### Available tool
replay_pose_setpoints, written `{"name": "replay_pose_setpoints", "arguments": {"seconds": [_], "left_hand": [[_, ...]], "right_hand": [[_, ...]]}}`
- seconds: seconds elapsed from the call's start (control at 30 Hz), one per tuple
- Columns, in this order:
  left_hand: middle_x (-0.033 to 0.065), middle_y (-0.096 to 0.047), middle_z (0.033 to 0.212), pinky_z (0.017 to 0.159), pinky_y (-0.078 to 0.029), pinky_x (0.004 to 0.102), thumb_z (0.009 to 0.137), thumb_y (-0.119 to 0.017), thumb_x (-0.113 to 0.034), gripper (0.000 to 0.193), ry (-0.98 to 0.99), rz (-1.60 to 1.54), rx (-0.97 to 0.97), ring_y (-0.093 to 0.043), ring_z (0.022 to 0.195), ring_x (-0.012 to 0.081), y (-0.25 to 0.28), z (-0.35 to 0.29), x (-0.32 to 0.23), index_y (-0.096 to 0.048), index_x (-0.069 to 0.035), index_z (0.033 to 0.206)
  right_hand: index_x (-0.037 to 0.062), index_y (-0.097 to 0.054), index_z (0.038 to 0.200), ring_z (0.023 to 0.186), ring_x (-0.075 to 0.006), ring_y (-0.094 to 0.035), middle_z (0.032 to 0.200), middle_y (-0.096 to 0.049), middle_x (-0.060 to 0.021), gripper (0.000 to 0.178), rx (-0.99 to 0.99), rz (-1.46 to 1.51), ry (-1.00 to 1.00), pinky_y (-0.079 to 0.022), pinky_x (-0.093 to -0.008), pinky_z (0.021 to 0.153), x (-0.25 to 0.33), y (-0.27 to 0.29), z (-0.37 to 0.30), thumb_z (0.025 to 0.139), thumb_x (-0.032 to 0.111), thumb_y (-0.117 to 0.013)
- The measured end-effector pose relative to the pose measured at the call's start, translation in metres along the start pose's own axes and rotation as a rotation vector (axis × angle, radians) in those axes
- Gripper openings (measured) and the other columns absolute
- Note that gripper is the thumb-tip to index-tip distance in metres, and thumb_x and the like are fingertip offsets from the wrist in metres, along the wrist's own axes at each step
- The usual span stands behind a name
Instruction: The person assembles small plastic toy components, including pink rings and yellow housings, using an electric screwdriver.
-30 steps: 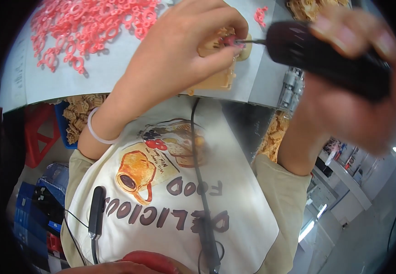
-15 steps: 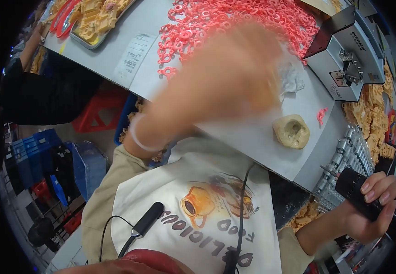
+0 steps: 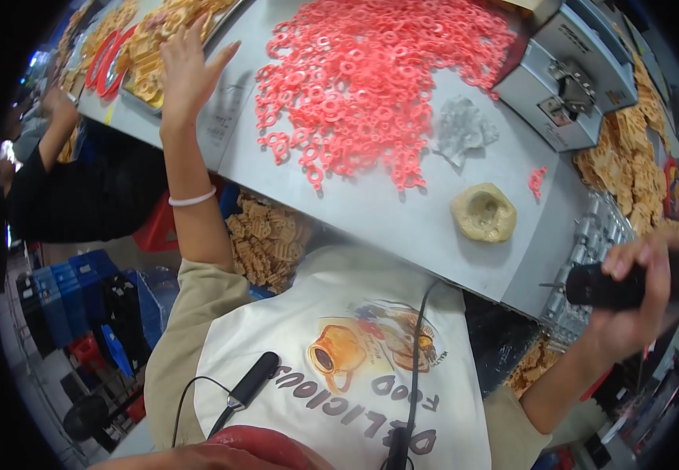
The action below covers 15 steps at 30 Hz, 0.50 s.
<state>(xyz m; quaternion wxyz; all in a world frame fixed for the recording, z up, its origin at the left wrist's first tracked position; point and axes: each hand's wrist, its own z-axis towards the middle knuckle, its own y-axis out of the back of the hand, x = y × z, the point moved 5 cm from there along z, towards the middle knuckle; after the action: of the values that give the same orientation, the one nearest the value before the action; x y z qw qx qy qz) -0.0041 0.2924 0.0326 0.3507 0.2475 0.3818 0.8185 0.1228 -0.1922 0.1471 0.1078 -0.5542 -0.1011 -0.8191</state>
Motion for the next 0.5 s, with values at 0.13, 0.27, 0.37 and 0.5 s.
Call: {"name": "replay_pose_setpoints", "arguments": {"seconds": [0.13, 0.27, 0.37, 0.5], "left_hand": [[0.0205, -0.040, 0.140, 0.107, -0.031, 0.0439, 0.089, -0.062, -0.036, 0.054, -0.117, -0.436, -0.043, -0.034, 0.133, 0.0375, 0.034, -0.021, -0.038, -0.047, -0.008, 0.133], [0.0191, -0.044, 0.136, 0.105, -0.034, 0.0452, 0.081, -0.069, -0.009, 0.049, -0.096, -0.888, 0.029, -0.039, 0.128, 0.0368, 0.085, -0.074, -0.102, -0.051, -0.005, 0.127], [0.0178, -0.045, 0.134, 0.103, -0.036, 0.0453, 0.077, -0.069, 0.000, 0.050, -0.167, -1.075, 0.081, -0.042, 0.127, 0.0367, 0.109, -0.114, -0.147, -0.053, -0.004, 0.124], [0.0170, -0.047, 0.129, 0.102, -0.037, 0.0472, 0.075, -0.065, 0.003, 0.047, -0.235, -1.170, 0.088, -0.044, 0.123, 0.0383, 0.105, -0.141, -0.166, -0.055, -0.005, 0.120]], "right_hand": [[0.0003, -0.047, 0.117, 0.058, -0.0127, -0.054, 0.082, -0.054, -0.0067, 0.039, -0.163, -0.126, -0.302, -0.046, -0.0279, 0.051, -0.042, 0.002, 0.007, 0.084, 0.008, -0.066], [0.0041, -0.023, 0.139, 0.064, -0.0167, -0.060, 0.086, -0.057, -0.0115, 0.072, -0.105, -0.181, -0.404, -0.052, -0.0306, 0.055, -0.070, -0.011, 0.015, 0.082, 0.007, -0.068], [0.0092, -0.013, 0.144, 0.071, -0.0195, -0.062, 0.094, -0.056, -0.0127, 0.084, -0.077, -0.186, -0.469, -0.053, -0.0307, 0.059, -0.084, -0.004, 0.012, 0.080, -0.001, -0.066], [0.0144, -0.015, 0.148, 0.080, -0.0189, -0.061, 0.101, -0.055, -0.0139, 0.085, 0.046, -0.400, -0.506, -0.053, -0.0292, 0.066, -0.106, 0.008, 0.009, 0.081, 0.001, -0.066]]}}
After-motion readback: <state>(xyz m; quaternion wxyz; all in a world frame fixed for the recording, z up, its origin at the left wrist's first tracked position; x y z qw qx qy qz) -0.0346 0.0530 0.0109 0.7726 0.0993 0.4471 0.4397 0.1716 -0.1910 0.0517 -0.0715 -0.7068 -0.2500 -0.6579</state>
